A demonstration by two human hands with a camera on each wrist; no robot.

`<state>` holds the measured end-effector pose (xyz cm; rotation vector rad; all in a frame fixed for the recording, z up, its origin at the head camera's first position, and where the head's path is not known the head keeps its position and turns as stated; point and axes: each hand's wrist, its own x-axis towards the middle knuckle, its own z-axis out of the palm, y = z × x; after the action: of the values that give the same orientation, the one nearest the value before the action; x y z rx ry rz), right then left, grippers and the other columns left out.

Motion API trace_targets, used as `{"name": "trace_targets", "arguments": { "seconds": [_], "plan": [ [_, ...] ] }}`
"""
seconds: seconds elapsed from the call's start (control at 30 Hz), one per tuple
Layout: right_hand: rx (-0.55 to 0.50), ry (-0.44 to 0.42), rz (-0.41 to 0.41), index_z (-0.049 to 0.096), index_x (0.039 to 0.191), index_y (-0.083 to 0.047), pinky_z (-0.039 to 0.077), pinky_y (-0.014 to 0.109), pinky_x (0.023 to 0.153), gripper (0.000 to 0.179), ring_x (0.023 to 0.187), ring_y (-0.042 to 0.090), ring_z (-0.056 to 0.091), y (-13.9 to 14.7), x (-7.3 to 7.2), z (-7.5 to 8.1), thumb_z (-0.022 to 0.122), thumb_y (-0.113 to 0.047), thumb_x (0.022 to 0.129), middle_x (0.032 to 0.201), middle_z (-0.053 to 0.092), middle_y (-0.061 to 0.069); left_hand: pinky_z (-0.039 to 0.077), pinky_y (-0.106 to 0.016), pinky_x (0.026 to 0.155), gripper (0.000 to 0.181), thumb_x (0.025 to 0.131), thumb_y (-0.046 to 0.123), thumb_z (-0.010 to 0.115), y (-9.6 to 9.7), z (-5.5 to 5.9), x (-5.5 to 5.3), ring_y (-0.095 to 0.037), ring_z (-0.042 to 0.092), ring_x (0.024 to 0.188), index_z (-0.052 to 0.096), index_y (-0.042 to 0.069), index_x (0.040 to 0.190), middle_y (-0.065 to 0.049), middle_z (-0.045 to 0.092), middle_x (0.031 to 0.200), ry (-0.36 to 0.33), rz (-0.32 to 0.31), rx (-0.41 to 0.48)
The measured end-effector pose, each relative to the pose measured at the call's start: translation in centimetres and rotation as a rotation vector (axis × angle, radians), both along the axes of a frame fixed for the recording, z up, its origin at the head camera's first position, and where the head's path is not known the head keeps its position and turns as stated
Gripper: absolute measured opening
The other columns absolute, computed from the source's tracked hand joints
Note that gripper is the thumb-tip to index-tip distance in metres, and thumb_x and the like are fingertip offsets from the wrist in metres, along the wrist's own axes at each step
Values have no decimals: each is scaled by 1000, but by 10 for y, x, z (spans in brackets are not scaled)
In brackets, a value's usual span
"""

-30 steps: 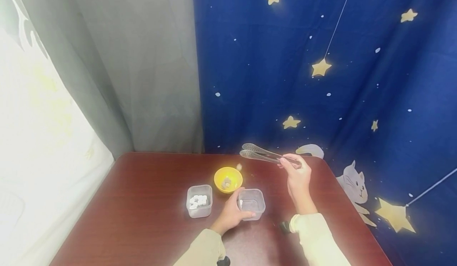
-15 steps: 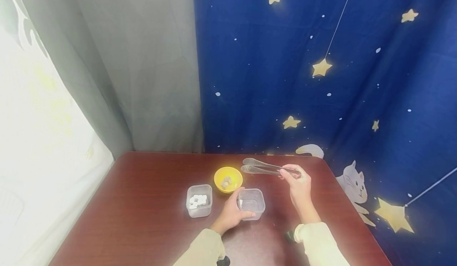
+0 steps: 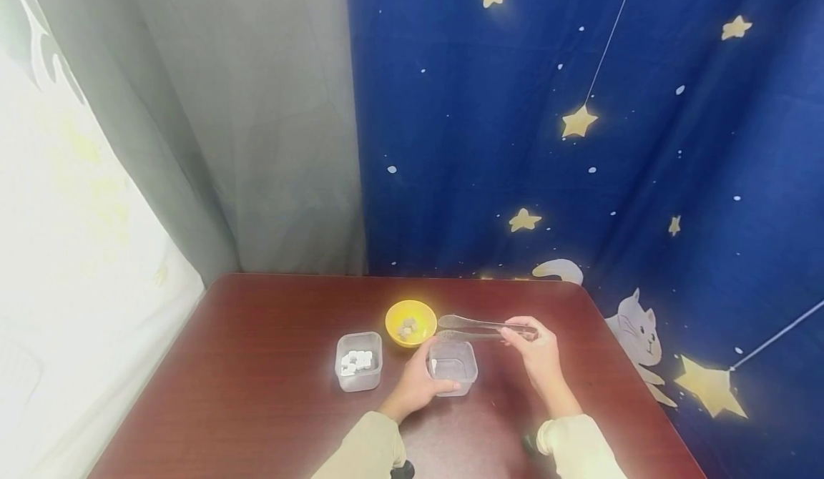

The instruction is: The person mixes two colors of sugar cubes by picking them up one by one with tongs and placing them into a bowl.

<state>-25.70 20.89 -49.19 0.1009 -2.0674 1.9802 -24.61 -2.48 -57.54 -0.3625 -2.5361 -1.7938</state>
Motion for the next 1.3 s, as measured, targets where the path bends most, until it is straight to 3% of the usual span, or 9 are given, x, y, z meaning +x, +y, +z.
{"name": "trace_targets", "arguments": {
  "seconds": [0.17, 0.4, 0.57, 0.73, 0.9, 1.13, 1.3],
  "plan": [
    [113, -36, 43, 66, 104, 8, 57, 31, 68, 27, 74, 22, 69, 7, 2, -9, 77, -2, 81, 83, 72, 8, 37, -47, 103, 97, 63, 31, 91, 0, 0, 0, -27, 51, 120, 41, 9, 144, -9, 53, 135, 4, 4, -5],
    [373, -66, 106, 70, 98, -6, 55, 37, 66, 23, 76, 20, 66, 10, 2, -15, 81, -13, 79, 86, 70, 6, 39, -48, 102, 98, 64, 32, 91, 0, -1, 0, -26, 53, 117, 41, 8, 144, -9, 54, 133, 1, 0, 10],
    [405, -74, 195, 68, 99, -4, 55, 35, 66, 25, 75, 19, 67, 9, -3, -22, 81, -13, 79, 87, 70, 7, 41, -47, 100, 97, 64, 33, 91, 0, -1, 1, -25, 54, 115, 41, 10, 144, -9, 54, 132, -7, -10, 27],
    [453, -75, 219, 68, 100, -1, 54, 30, 68, 25, 78, 17, 67, 1, 0, -14, 80, -10, 80, 88, 70, 5, 41, -47, 101, 97, 64, 33, 91, 0, -1, 1, -25, 54, 115, 41, 9, 144, -8, 55, 132, -1, -14, 22],
    [447, -57, 210, 67, 97, 1, 54, 31, 67, 22, 76, 18, 67, -6, 9, -2, 79, -6, 80, 86, 70, 10, 40, -49, 100, 97, 65, 32, 91, -1, 0, 1, -26, 54, 116, 40, 9, 144, -8, 55, 132, 1, -13, 21],
    [453, -64, 86, 70, 95, -11, 53, 28, 65, 20, 76, 15, 66, -3, -2, -27, 82, -14, 79, 85, 71, 2, 40, -48, 101, 98, 64, 29, 91, 0, 0, 0, -26, 54, 115, 40, 6, 144, -7, 56, 131, 3, -16, 31],
    [452, -17, 58, 70, 93, -15, 54, 31, 64, 20, 75, 19, 67, -1, -4, -30, 83, -15, 77, 83, 71, 0, 40, -48, 101, 98, 63, 26, 91, 0, 0, 1, -26, 55, 114, 40, 5, 144, -8, 57, 130, 9, -14, 34]
  ]
}}
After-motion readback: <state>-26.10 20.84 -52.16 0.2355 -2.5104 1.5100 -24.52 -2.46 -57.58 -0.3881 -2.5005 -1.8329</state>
